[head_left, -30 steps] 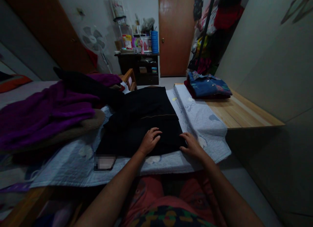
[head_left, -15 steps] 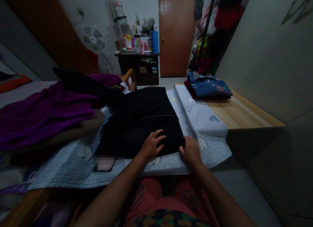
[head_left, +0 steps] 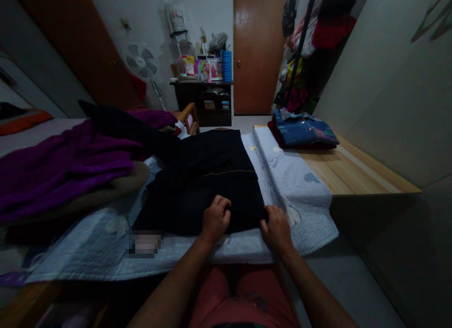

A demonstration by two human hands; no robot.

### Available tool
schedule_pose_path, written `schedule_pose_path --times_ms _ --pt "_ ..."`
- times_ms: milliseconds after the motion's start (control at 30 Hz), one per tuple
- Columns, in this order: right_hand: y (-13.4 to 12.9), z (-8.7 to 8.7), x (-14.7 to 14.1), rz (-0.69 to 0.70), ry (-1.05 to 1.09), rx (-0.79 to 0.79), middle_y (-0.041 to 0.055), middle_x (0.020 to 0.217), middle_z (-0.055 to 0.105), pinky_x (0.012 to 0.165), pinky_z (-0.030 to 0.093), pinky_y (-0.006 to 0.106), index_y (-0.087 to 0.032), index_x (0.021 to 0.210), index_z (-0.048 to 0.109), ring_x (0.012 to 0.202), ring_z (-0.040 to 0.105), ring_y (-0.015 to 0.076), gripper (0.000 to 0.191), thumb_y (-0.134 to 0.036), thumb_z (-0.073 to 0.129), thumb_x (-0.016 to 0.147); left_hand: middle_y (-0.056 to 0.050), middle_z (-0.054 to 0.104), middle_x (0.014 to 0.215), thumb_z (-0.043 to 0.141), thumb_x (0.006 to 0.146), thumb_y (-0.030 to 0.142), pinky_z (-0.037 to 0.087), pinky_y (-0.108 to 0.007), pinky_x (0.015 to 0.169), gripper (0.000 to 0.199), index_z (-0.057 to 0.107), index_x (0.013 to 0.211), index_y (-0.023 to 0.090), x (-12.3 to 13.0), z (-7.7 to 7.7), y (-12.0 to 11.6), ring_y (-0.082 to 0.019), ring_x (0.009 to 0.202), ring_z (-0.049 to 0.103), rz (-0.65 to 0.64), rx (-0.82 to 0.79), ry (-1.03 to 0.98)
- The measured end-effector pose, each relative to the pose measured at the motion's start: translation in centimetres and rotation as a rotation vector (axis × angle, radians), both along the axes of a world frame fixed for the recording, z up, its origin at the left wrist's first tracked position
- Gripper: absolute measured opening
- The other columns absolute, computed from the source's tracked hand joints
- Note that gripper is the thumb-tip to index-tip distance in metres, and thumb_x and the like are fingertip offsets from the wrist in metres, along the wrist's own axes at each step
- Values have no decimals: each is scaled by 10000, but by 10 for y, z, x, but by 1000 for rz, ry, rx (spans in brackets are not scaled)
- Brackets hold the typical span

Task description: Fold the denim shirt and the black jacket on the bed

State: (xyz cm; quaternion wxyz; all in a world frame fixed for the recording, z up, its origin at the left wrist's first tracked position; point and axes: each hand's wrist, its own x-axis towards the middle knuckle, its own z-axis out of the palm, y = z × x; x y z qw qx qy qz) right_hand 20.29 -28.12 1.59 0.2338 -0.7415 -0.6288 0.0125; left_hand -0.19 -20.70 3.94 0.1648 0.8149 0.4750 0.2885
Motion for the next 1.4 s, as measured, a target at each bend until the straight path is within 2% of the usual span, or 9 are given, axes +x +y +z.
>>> schedule_pose_path --times_ms 233,500,667,733,833,900,967,1167,1400 --pt "-1 7 -2 0 40 -3 72 1000 510 830 397 311 -198 981 578 915 492 204 266 -79 478 765 -20 531 953 433 725 26 437 -253 784 320 581 931 221 1 -19 -9 -146 849 571 -66 -89 -64" --pt "-1 3 0 109 68 4 64 989 537 839 384 303 -199 963 631 946 482 200 326 -48 481 716 -12 531 850 458 733 85 418 -261 728 199 573 840 209 -3 -16 -10 -152 781 546 -125 -84 -69" --pt "10 27 2 104 -29 -83 61 881 597 811 370 325 -197 785 660 893 509 213 135 -179 527 772 -19 544 820 450 858 229 416 -272 717 126 563 804 213 -1 -11 -10 -165 794 558 -124 -78 -38" --pt "26 41 0 108 -52 -79 65 840 617 815 374 328 -199 719 654 877 527 213 200 -248 496 832 -18 547 814 448 861 226 416 -270 702 131 561 797 214 0 -10 -10 -163 780 557 -119 -72 -26" --pt "63 50 -7 176 -21 21 97 1117 636 939 364 325 -181 1009 672 1061 535 213 289 -275 423 899 -16 548 812 466 842 203 416 -263 691 107 560 793 216 0 -10 -10 -161 771 556 -114 -73 -24" --pt "89 47 -13 204 -43 24 126 1410 475 1053 292 368 -136 1294 540 1301 393 246 439 -321 407 918 -14 546 804 470 839 200 413 -261 692 108 557 778 215 0 -11 -10 -158 766 556 -115 -80 -41" --pt "108 36 -18 212 -83 -57 133 1529 311 1104 224 416 -109 1427 388 1404 244 279 585 -404 413 923 -11 544 784 465 846 205 408 -260 689 123 554 762 212 0 -11 -10 -154 750 555 -115 -88 -66" --pt "120 2 -23 238 -170 -171 116 1561 238 1137 137 450 -122 1480 299 1433 171 288 668 -509 362 939 -5 548 747 463 870 227 390 -258 668 145 562 765 207 0 -10 -9 -146 711 550 -111 -109 -102" --pt "117 3 -23 227 -175 -181 114 1574 201 1127 119 479 -203 1493 280 1441 132 292 669 -555 364 931 -3 545 731 458 877 251 388 -260 663 174 543 733 204 0 -13 -8 -148 695 536 -94 -119 -126"
